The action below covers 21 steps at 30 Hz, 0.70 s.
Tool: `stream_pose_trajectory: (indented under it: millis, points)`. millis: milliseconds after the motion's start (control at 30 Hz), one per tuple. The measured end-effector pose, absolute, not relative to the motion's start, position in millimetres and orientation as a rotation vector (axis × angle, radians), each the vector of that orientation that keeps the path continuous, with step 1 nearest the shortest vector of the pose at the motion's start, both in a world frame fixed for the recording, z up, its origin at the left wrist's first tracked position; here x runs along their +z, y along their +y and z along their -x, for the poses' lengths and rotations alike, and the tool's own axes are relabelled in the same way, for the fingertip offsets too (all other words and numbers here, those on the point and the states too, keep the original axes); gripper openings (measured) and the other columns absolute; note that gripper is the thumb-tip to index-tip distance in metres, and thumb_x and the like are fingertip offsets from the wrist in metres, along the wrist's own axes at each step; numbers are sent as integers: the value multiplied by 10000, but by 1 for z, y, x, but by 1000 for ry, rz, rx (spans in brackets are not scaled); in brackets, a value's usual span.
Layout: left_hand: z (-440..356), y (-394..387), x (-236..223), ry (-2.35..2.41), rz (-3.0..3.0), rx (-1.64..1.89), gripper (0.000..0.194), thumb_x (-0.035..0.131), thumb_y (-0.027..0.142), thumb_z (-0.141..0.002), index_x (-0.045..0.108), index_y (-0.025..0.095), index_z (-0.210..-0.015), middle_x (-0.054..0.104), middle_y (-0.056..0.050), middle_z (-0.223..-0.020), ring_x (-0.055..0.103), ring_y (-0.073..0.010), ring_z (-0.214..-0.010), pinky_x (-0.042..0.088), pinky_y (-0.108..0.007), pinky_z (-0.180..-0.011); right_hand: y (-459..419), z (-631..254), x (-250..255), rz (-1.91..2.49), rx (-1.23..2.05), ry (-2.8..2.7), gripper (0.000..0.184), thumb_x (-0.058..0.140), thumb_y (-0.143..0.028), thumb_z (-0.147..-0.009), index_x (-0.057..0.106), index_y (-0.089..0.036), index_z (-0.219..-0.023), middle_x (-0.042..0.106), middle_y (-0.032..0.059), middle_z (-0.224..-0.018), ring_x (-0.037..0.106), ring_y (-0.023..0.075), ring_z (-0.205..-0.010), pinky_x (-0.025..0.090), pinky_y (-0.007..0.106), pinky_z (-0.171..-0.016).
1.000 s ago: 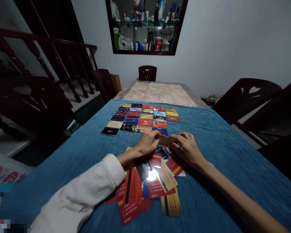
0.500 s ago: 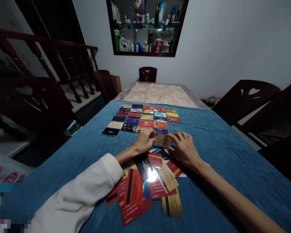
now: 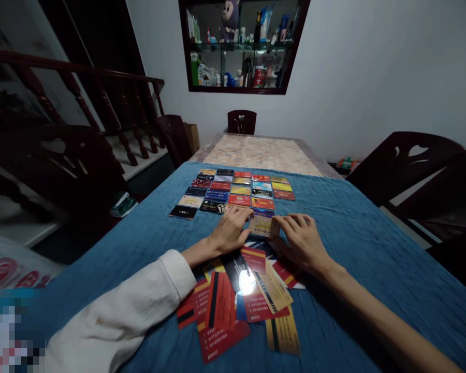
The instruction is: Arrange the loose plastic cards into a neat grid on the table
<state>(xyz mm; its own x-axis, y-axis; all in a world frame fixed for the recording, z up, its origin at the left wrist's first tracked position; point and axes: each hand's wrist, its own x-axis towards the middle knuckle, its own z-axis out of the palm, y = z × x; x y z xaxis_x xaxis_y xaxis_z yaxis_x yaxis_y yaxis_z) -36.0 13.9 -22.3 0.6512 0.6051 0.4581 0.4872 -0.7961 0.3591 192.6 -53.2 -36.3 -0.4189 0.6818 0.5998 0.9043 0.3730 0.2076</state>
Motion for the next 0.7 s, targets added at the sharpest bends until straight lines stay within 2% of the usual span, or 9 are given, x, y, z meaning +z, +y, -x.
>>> stream_pose_trajectory:
  millis: [133,400,700]
  points:
    - [47,8,-12,873,-2878,760,448,612,168,-838,510,138,-1272,592,-155,-1273,507,-301,-1157,436,-461,-989,-52,-185,-30,1381,-704,-2263,355,554,-274,-897,595,-150,-1227,706,123,-1096,527,275,-1031,312,434,-922]
    - [69,9,-4,918,-3148,635,336,486,204,-935,520,97,-1252,580,-186,-1259,510,-310,-1143,433,-443,-917,-39,-162,-20,1305,-685,-2343,322,541,-264,-894,603,-168,-1195,696,119,-1053,511,274,-1006,307,415,-876]
    - [120,33,10,967,-3149,468,372,615,209,-858,544,126,-1214,585,-161,-1221,502,-298,-1141,414,-427,-944,-4,-119,-13,1319,-551,-2403,412,572,-346,-884,592,-186,-1263,624,146,-1154,473,294,-1043,349,398,-825]
